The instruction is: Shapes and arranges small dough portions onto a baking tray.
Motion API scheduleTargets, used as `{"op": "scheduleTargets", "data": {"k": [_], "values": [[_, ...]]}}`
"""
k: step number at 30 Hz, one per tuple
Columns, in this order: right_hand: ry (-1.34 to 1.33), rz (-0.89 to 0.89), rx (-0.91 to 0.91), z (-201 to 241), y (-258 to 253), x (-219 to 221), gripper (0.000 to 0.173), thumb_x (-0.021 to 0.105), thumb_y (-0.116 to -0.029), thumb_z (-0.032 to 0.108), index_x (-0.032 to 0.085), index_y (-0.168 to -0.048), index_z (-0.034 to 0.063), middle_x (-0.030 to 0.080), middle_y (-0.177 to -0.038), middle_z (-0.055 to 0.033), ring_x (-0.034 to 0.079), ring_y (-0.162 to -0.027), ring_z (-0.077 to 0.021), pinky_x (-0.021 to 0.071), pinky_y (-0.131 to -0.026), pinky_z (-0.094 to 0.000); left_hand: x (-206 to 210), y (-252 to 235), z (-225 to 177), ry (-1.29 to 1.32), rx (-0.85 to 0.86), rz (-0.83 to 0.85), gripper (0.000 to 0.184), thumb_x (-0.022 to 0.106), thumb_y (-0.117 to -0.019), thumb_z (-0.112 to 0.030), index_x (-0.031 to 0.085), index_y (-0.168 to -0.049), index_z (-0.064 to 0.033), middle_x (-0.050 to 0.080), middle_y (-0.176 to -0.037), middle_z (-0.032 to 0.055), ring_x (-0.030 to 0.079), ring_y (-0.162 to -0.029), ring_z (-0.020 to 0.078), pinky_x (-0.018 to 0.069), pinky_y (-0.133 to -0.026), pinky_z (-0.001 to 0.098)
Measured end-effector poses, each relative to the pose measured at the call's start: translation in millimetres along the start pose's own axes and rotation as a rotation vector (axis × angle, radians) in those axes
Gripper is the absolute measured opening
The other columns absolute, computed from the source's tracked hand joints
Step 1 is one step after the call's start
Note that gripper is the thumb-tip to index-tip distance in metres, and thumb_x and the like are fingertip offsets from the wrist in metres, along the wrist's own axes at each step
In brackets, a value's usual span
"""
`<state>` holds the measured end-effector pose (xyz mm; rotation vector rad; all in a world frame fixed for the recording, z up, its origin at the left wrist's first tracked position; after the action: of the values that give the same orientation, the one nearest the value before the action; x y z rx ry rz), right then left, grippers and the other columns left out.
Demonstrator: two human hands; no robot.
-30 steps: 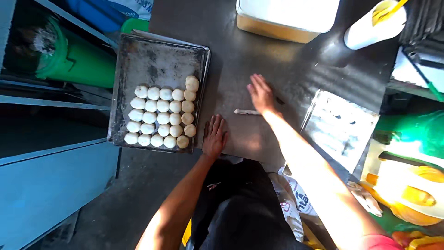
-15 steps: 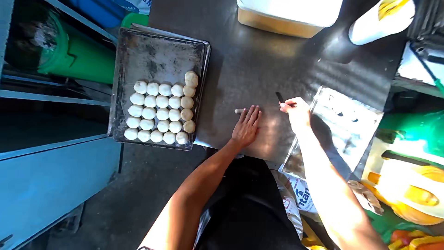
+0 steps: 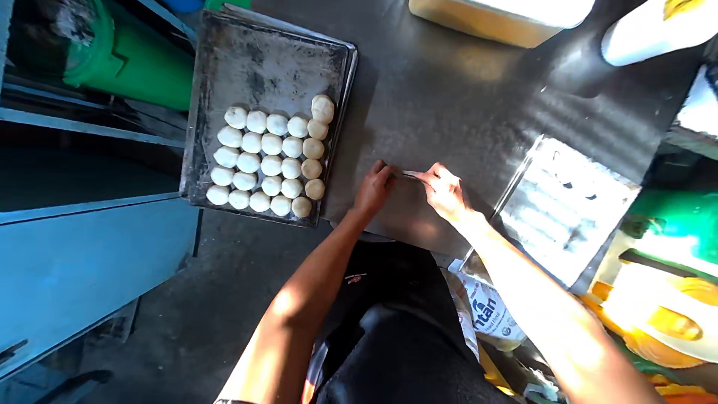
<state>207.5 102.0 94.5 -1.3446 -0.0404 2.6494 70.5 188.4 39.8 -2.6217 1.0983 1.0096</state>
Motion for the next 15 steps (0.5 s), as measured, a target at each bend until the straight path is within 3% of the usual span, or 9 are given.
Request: {"op": "scheduleTargets", "data": {"k": [6,15], "values": [[0.071,0.090,-0.022,3,-12,18,0.035,0.058,-0.0939,0.001,0.077,-0.120,0.0160,0.064,-0.098,-0.0126,0.065,-0.077,-0.0234,0.0566,-0.063,-0.0393,5,-8,7,0.005,-0.020,0.029,0.021,0.065,-0.0987,-0.013,0.074,-0.117,-0.0108,0.066,-0.110,0.0109,0.069,-0.095,0.0234,0.0601,-0.087,0.0424],[0.205,0.263,0.007,-5,-14,17,0.036,0.059,-0.0915,0.002,0.077,-0.117,0.0186,0.063,-0.100,-0.0127,0.065,-0.075,-0.0276,0.0550,-0.061,-0.0462,2,-13,2,-0.020,-0.047,0.054,0.018,0.063,-0.0990,-0.011,0.076,-0.112,-0.0095,0.067,-0.110,0.0118,0.069,-0.094,0.0247,0.0602,-0.086,0.0438]]}}
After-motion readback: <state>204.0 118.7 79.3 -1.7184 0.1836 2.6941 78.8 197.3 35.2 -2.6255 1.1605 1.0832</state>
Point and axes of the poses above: each hand's wrist, its own y-axis away from the middle knuckle, its own x-axis out of the palm, z = x × y, the point moved 10 cm from there along -y, towards the middle knuckle
